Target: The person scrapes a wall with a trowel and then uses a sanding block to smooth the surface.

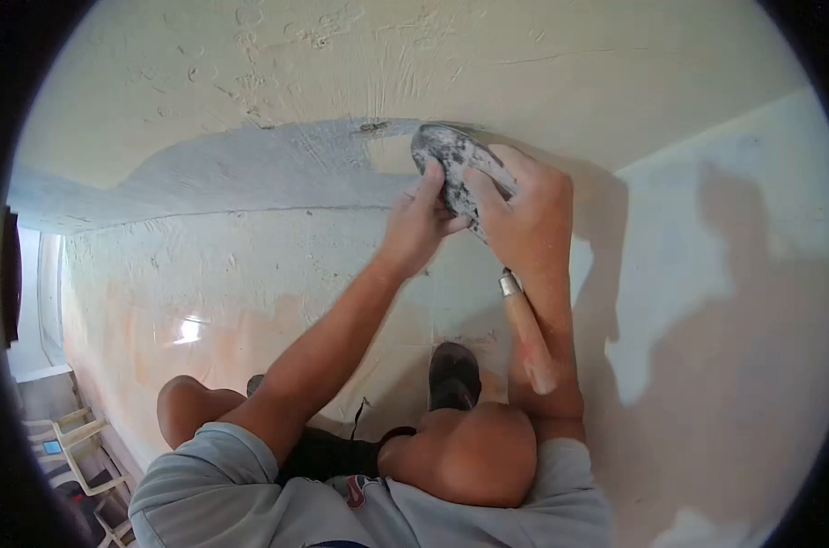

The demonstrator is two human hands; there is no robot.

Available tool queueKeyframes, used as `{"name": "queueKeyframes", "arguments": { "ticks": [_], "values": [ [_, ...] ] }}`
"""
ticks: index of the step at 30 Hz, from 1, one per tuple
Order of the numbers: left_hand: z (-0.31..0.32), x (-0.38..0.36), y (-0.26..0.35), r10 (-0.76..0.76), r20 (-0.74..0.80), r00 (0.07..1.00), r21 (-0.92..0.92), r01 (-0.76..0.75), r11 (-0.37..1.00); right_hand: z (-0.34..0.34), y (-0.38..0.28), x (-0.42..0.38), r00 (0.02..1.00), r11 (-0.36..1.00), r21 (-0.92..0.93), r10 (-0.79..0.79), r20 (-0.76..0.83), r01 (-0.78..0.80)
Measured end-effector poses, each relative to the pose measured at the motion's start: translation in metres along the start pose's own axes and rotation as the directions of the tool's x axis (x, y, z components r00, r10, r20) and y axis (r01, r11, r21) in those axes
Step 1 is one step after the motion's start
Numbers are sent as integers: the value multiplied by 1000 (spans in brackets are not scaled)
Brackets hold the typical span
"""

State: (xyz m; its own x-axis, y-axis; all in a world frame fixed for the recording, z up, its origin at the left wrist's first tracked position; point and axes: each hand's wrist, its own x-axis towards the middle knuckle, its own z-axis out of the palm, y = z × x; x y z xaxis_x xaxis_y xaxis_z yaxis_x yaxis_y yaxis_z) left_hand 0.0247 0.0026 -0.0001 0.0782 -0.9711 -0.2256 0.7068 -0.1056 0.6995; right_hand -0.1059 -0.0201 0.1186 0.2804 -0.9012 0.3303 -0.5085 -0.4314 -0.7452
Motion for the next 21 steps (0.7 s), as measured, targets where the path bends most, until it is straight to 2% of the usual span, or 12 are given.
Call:
{"name": "queueKeyframes", "arguments": {
  "ticks": [2, 3, 5, 7, 11, 12, 14, 16, 17, 19, 20, 21],
  "values": [
    [-9, 0, 8, -21, 14, 1000, -16, 21, 1000, 17, -2, 2, 999, 997, -65, -42, -22, 40],
    [-12, -5, 5, -57, 25, 998, -27, 57, 998, 24, -8, -5, 994, 998, 1, -57, -89, 57],
    [-17, -4, -1, -3, 9, 1000, -29, 3, 1000, 30, 17, -3, 991, 991, 35, -132, -8, 132],
    [-5, -2, -5, 24, -34, 999, -19, -25, 1000, 19, 21, -2, 993, 993, 11, -117, 5, 117],
    [33, -13, -17, -48, 47, 998, 47, 46, 998, -33, 21, -12, 1000, 997, 83, 1, 4, -1],
    [38, -13, -22, -63, 79, 995, 37, 60, 997, -40, 24, -14, 1000, 996, 92, 1, 3, -1],
    [36, -8, -30, -105, 83, 991, 57, 100, 993, -40, 29, -13, 994, 987, 125, 98, 39, -102],
    [38, -10, -25, -78, 63, 995, 7, 78, 997, -35, 27, -13, 1000, 992, 123, 1, -11, 0],
    [29, -11, -17, -27, 18, 999, 76, 26, 997, -25, 23, -7, 999, 993, 119, 21, 37, -25],
    [-36, 12, -14, 66, -32, 997, 77, -64, 995, 33, 12, 14, 992, 994, 87, -80, 94, 72],
    [-25, -4, 9, 132, -118, 984, -190, -153, 970, 63, 10, 23, 970, 978, 46, -208, 127, 204],
    [-45, -2, 11, 129, -129, 983, -226, -156, 962, 84, 8, 27, 929, 942, 12, -332, 162, 334]
  ]
}}
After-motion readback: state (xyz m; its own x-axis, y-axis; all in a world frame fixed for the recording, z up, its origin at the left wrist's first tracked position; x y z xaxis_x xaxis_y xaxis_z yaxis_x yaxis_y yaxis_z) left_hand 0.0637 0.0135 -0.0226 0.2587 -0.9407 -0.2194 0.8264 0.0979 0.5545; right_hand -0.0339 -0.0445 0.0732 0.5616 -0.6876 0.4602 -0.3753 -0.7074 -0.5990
